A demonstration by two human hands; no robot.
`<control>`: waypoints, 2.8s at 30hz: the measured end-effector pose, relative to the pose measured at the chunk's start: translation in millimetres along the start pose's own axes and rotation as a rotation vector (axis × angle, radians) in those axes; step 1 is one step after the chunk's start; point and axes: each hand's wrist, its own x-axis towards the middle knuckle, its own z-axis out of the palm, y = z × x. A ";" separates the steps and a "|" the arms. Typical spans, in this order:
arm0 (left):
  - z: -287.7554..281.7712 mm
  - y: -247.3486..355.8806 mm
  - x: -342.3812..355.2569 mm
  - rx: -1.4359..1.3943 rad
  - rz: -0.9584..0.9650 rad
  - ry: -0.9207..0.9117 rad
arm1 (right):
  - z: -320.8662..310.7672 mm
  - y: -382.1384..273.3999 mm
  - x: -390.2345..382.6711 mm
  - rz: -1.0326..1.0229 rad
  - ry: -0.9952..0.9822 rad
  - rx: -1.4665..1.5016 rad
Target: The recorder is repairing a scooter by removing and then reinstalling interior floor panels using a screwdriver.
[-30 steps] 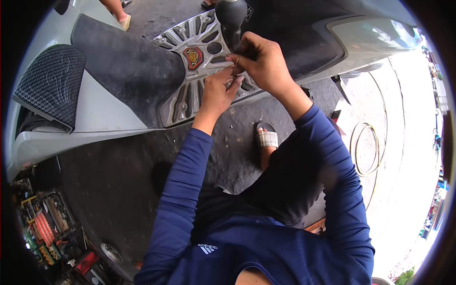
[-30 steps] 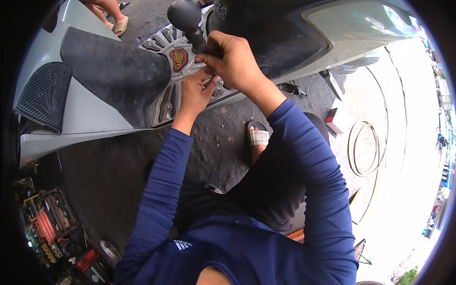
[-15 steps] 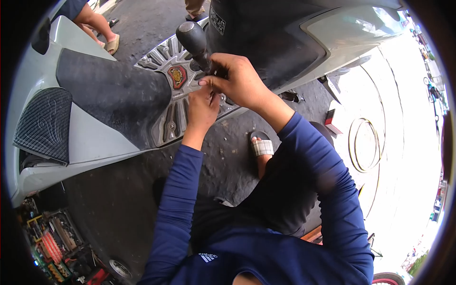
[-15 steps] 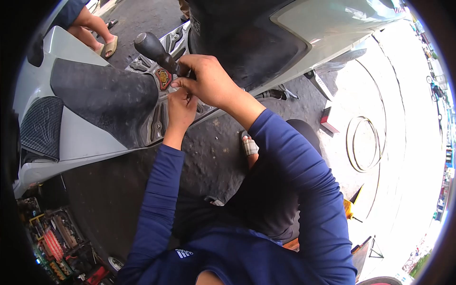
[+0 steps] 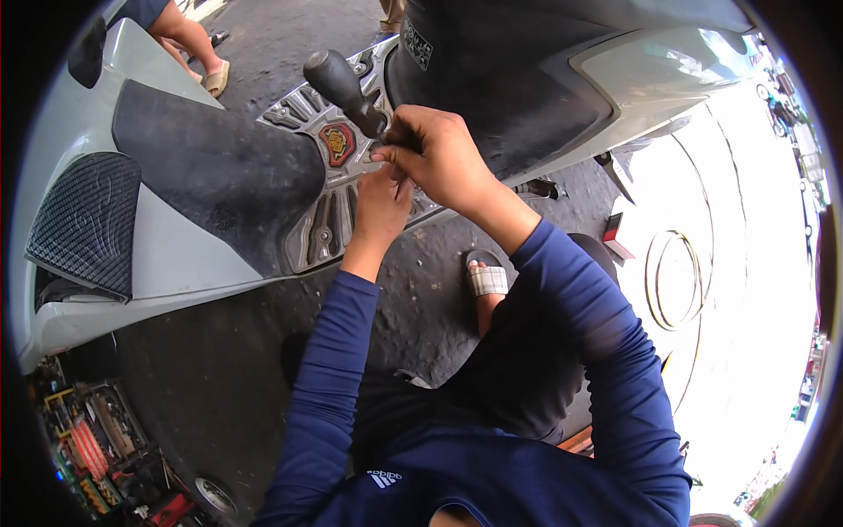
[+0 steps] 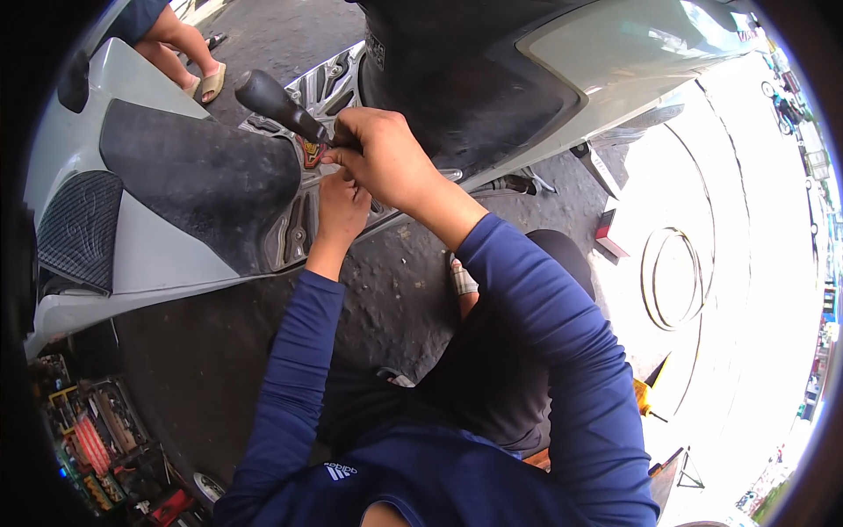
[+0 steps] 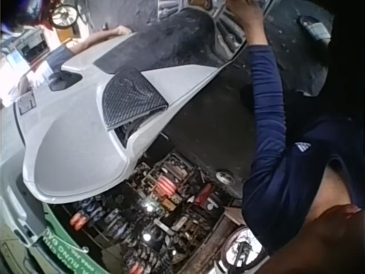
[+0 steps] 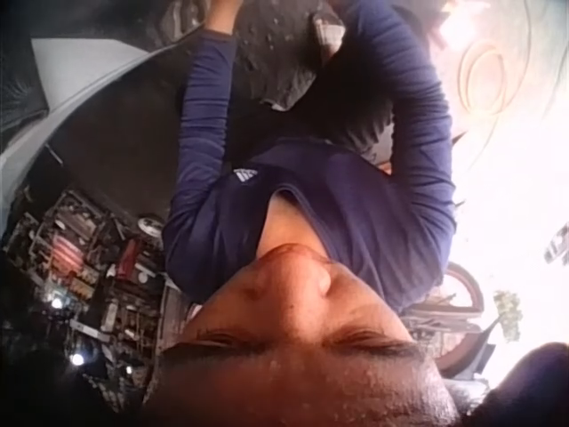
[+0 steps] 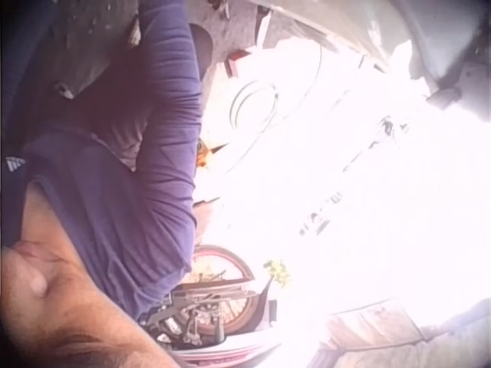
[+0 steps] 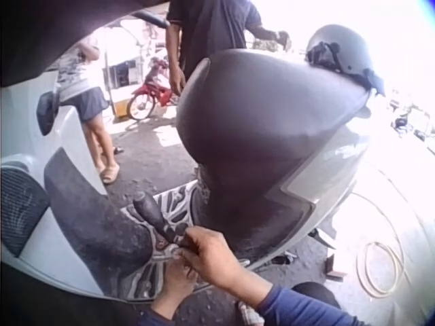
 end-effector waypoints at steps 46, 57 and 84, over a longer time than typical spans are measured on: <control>2.9 -10.9 -3.1 -0.136 -0.051 -0.110 | -6.4 -5.1 2.4 0.044 -0.035 -0.136; -79.3 -7.5 -43.8 -0.123 -0.103 0.123 | 33.3 -30.6 7.4 0.061 -0.106 0.363; -117.6 -59.6 -89.5 0.115 -0.237 0.082 | 110.3 -30.3 31.9 -0.071 -0.571 0.201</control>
